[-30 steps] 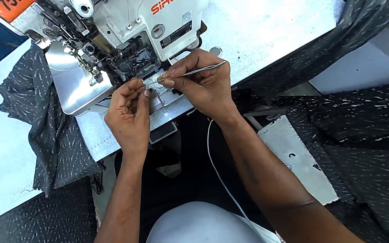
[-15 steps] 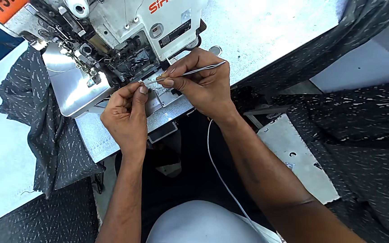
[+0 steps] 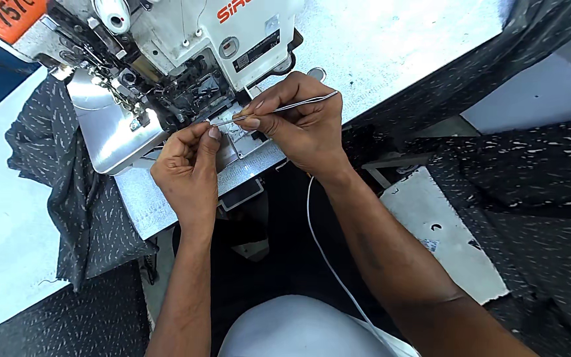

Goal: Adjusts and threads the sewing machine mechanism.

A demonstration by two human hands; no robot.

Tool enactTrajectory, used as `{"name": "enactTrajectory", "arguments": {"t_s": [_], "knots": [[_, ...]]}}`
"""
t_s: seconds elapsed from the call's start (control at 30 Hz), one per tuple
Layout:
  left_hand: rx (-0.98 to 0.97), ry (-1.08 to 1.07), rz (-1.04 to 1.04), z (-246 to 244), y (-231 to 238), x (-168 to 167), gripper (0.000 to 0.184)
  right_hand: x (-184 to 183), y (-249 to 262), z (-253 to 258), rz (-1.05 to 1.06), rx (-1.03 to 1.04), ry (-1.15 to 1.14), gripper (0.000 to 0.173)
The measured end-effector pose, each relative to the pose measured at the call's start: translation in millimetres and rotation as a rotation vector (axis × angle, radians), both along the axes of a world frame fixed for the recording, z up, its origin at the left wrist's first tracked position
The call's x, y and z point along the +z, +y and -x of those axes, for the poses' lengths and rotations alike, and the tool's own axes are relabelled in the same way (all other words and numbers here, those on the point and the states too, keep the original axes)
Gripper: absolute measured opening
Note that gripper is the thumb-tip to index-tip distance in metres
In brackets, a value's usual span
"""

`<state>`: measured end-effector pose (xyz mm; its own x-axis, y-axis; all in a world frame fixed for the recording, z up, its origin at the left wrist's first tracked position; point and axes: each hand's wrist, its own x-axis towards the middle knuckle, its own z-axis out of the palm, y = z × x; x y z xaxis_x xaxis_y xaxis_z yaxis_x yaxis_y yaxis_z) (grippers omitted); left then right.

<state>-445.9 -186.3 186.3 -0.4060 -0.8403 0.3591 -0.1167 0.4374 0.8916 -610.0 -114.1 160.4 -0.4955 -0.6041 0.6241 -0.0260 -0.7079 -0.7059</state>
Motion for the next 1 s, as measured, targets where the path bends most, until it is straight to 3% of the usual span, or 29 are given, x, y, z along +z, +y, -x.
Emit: {"name": "enactTrajectory", "arguments": {"t_s": [0.33, 0.43, 0.63, 0.73, 0.8, 0.9, 1.0], "knots": [[-0.010, -0.001, 0.017, -0.1, 1.0, 1.2, 0.015, -1.9, -0.5, 0.5, 0.047, 0.017, -0.003, 0.015], [-0.020, -0.014, 0.077, -0.2, 2.6, -2.1, 0.020, -1.9, 0.1, 1.0, 0.050, 0.033, -0.003, 0.015], [-0.018, -0.049, 0.268, -5.4, 3.6, -7.2, 0.009, -0.3, 5.8, -0.2, 0.059, 0.058, -0.011, 0.017], [-0.028, 0.046, 0.347, -8.4, 12.5, -6.1, 0.004, 5.1, 18.7, -6.1, 0.104, 0.075, -0.085, 0.013], [-0.035, 0.121, 0.262, -12.0, 18.5, -0.7, 0.004, 8.6, 28.8, -10.0, 0.114, 0.088, -0.166, 0.007], [-0.072, 0.187, 0.088, -21.0, 21.4, 9.7, 0.004, 14.5, 41.0, -12.3, 0.045, 0.088, -0.209, 0.013], [-0.157, 0.307, -0.080, -30.1, 28.9, 24.7, 0.002, 25.4, 49.5, -18.9, -0.233, 0.064, -0.120, 0.028]]}}
